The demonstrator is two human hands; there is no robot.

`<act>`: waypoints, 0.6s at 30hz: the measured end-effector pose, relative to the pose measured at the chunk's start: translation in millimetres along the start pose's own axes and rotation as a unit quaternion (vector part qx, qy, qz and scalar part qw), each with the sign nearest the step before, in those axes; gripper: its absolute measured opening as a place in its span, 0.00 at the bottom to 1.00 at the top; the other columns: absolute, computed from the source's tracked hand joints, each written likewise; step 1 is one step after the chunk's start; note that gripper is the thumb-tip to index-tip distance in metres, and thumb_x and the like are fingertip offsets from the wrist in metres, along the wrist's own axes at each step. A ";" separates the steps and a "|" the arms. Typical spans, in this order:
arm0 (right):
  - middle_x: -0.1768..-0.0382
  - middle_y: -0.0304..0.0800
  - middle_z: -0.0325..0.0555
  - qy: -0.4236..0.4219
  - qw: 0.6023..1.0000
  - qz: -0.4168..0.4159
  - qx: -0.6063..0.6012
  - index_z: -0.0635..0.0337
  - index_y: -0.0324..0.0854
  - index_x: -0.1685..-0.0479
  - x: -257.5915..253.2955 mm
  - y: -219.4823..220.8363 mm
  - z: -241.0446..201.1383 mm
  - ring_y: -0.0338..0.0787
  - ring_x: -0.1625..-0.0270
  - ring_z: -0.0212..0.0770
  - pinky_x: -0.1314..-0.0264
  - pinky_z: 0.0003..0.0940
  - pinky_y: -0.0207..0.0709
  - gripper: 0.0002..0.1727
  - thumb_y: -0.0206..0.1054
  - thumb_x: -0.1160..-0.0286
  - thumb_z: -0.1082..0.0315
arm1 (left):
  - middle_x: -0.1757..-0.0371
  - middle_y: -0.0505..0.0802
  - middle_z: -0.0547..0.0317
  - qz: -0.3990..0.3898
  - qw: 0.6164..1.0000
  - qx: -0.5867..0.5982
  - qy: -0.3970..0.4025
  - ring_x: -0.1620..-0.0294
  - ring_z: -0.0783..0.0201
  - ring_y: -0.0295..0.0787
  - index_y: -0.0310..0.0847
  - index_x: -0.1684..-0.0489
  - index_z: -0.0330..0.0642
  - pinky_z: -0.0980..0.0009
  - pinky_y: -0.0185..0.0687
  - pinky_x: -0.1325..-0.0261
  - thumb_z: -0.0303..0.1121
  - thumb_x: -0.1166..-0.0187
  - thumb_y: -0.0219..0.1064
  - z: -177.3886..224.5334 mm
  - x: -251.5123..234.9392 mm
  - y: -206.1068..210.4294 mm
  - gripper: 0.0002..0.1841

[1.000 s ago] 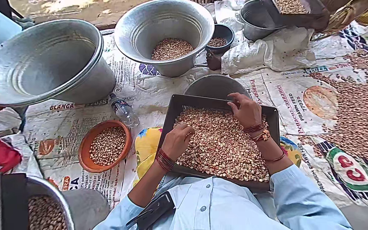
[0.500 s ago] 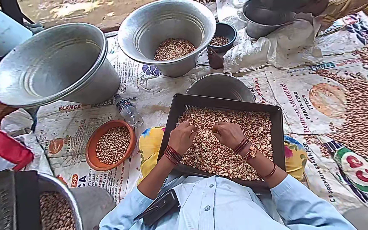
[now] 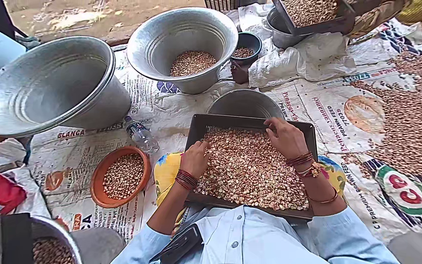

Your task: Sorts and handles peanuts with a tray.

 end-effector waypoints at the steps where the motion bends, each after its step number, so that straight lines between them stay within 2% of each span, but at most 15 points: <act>1: 0.43 0.90 0.60 0.071 0.993 -0.089 0.033 0.56 0.84 0.32 6.2 -9.3 3.8 0.91 0.44 0.64 0.46 0.65 0.80 0.17 0.65 0.16 0.63 | 0.32 0.87 0.36 -0.041 0.999 -0.025 -0.023 0.32 0.36 0.85 0.82 0.29 0.39 0.39 0.78 0.34 0.33 0.18 0.68 2.2 1.6 -2.3 0.20; 3: 0.32 0.85 0.66 0.176 0.950 -0.242 0.091 0.57 0.75 0.20 21.5 -16.5 11.8 0.85 0.30 0.67 0.33 0.67 0.74 0.27 0.66 0.16 0.60 | 0.25 0.82 0.37 -0.106 0.990 -0.072 -0.052 0.26 0.35 0.81 0.76 0.22 0.41 0.38 0.77 0.32 0.33 0.19 0.69 8.8 5.8 -1.1 0.25; 6: 0.31 0.82 0.72 0.217 0.900 -0.360 0.117 0.59 0.63 0.13 53.3 -3.6 24.2 0.83 0.30 0.72 0.31 0.69 0.74 0.41 0.76 0.26 0.57 | 0.20 0.77 0.35 -0.165 0.981 -0.095 -0.039 0.22 0.34 0.76 0.65 0.14 0.35 0.40 0.77 0.30 0.30 0.25 0.72 24.7 14.4 14.7 0.35; 9: 0.23 0.72 0.73 0.182 0.893 -0.407 0.066 0.57 0.51 0.06 78.5 20.4 13.5 0.84 0.32 0.73 0.32 0.69 0.76 0.52 0.79 0.29 0.55 | 0.18 0.72 0.31 -0.209 0.976 -0.054 -0.008 0.29 0.33 0.81 0.54 0.09 0.34 0.42 0.81 0.32 0.26 0.31 0.74 42.4 21.2 38.9 0.45; 11: 0.20 0.70 0.70 0.162 0.904 -0.396 0.012 0.57 0.47 0.05 84.3 39.7 -0.5 0.85 0.33 0.70 0.33 0.66 0.78 0.56 0.80 0.32 0.54 | 0.16 0.68 0.29 -0.213 0.977 0.016 0.014 0.30 0.34 0.83 0.48 0.07 0.33 0.44 0.81 0.32 0.21 0.37 0.73 50.7 22.1 52.1 0.50; 13: 0.19 0.67 0.70 0.148 0.920 -0.360 -0.056 0.59 0.48 0.06 82.8 51.7 -12.4 0.84 0.30 0.68 0.31 0.62 0.77 0.56 0.81 0.35 0.61 | 0.11 0.63 0.29 -0.210 0.963 0.168 0.035 0.16 0.38 0.71 0.40 0.06 0.29 0.47 0.70 0.19 0.18 0.41 0.74 54.4 20.2 63.3 0.56; 14: 0.16 0.65 0.70 0.133 0.927 -0.336 -0.105 0.63 0.47 0.06 80.3 53.9 -14.9 0.80 0.24 0.66 0.26 0.61 0.74 0.56 0.80 0.36 0.67 | 0.11 0.63 0.30 -0.199 0.937 0.283 0.039 0.13 0.43 0.66 0.39 0.06 0.28 0.52 0.65 0.14 0.16 0.43 0.73 55.1 18.5 69.3 0.56; 15: 0.14 0.62 0.71 0.115 0.930 -0.306 -0.171 0.66 0.45 0.05 77.4 54.0 -14.7 0.73 0.17 0.65 0.18 0.59 0.67 0.57 0.77 0.39 0.74 | 0.12 0.66 0.31 -0.191 0.898 0.394 0.031 0.14 0.51 0.68 0.39 0.07 0.27 0.60 0.65 0.14 0.12 0.41 0.71 58.1 17.9 69.5 0.54; 16: 0.15 0.64 0.72 0.091 0.929 -0.269 -0.238 0.70 0.46 0.07 74.0 52.0 -13.7 0.70 0.15 0.63 0.14 0.57 0.63 0.56 0.75 0.42 0.77 | 0.18 0.73 0.35 -0.174 0.859 0.482 0.019 0.21 0.59 0.76 0.45 0.09 0.26 0.66 0.73 0.20 0.11 0.39 0.68 62.4 17.9 65.2 0.49; 17: 0.21 0.72 0.73 0.062 0.927 -0.228 -0.290 0.72 0.50 0.09 70.1 47.3 -13.4 0.75 0.18 0.60 0.17 0.54 0.66 0.54 0.75 0.43 0.77 | 0.28 0.81 0.41 -0.151 0.825 0.545 0.009 0.33 0.66 0.84 0.54 0.15 0.25 0.71 0.81 0.31 0.11 0.36 0.66 66.9 18.1 57.0 0.41; 18: 0.26 0.79 0.70 0.035 0.926 -0.194 -0.321 0.72 0.56 0.11 66.3 39.3 -14.5 0.81 0.23 0.55 0.20 0.49 0.71 0.50 0.74 0.42 0.76 | 0.40 0.86 0.49 -0.128 0.799 0.588 0.008 0.44 0.70 0.88 0.63 0.24 0.26 0.73 0.85 0.41 0.12 0.34 0.65 70.8 18.7 45.8 0.33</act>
Point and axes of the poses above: each hand's wrist, its own x-axis away from the middle knuckle, its own y-axis out of the palm, z = x × y, the point moved 1 cm from there along -x, towards the middle knuckle
